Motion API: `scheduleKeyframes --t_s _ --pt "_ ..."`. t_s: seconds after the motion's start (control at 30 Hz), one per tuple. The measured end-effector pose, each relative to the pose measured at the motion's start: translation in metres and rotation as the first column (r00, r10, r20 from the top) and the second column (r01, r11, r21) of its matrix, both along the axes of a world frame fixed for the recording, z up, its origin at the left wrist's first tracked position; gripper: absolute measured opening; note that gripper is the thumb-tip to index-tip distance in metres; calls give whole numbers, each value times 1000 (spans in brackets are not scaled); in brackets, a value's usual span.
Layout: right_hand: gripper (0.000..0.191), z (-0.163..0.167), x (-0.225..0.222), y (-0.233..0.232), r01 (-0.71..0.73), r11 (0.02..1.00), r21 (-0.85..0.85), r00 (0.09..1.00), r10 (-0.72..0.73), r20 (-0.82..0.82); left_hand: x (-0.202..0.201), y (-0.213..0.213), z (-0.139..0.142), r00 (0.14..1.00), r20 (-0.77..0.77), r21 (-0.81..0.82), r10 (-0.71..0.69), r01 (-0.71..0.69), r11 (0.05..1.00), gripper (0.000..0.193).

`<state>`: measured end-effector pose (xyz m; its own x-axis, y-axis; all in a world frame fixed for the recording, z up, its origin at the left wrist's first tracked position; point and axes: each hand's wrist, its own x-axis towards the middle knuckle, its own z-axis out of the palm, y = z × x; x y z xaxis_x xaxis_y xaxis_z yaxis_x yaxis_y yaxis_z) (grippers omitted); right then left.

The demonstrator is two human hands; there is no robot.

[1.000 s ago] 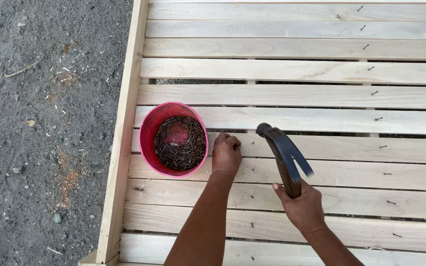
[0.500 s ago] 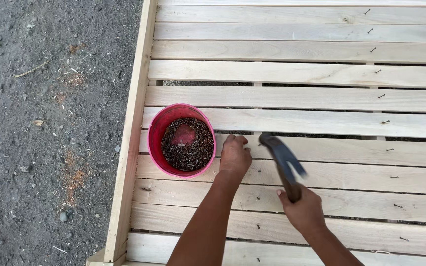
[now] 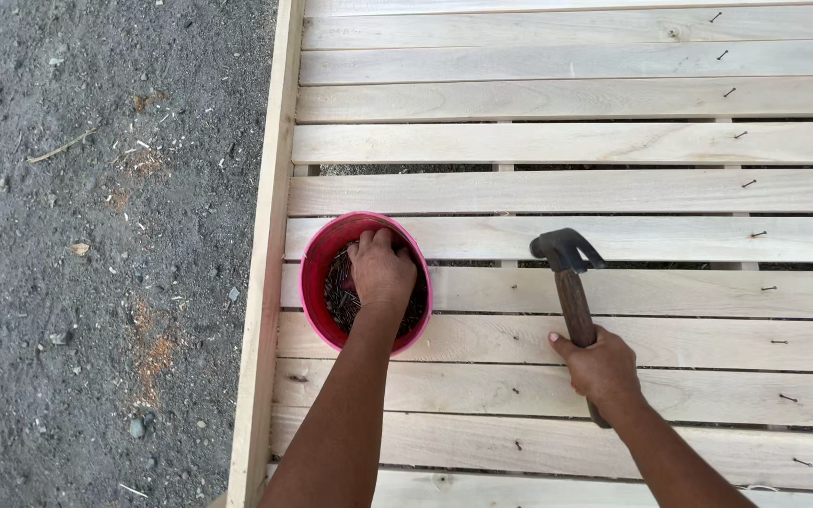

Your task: The person repeatedly picks nails from a pink bucket and hammers them into a wooden slatted frame. The person uses a claw hammer to drive each nail into the wood, working methodically across the surface.

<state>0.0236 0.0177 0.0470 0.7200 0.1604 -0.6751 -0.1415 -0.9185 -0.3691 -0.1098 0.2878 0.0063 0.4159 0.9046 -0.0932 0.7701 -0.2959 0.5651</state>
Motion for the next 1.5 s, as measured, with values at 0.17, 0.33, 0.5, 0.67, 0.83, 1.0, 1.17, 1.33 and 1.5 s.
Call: scheduleKeyframes --t_s 0.17,0.33,0.5,0.67,0.83,1.0,1.17,1.33,1.5 --pt "45 -2 20 22 -50 996 -68 998 53 40 12 30 0 992 -77 -43 -104 101 994 67" --pt "46 -6 29 26 -70 990 -126 996 77 52 40 59 8 956 -120 -131 -266 251 959 104" --pt "39 -17 28 23 9 995 -96 997 -2 71 46 46 23 965 -79 -167 -248 233 958 88" --pt "42 -22 29 20 -5 993 -114 996 15 89 38 51 37 986 -42 -294 -162 142 945 48" --pt "37 -21 27 21 32 994 -103 997 -24 78 35 54 40 985 -56 -226 -166 149 963 36" --pt "34 -18 27 23 11 992 -124 998 -4 56 40 42 37 978 -55 -134 -200 191 972 43" --pt "35 -16 27 24 15 995 -100 998 -9 59 49 43 34 991 -62 -121 -122 114 986 33" --pt "31 -13 26 25 19 996 -85 998 -14 60 37 49 19 996 -88 -280 -19 -6 960 19" --pt "35 -12 27 25 -2 996 -93 998 8 64 18 62 -4 992 84 -365 88 -52 930 16"
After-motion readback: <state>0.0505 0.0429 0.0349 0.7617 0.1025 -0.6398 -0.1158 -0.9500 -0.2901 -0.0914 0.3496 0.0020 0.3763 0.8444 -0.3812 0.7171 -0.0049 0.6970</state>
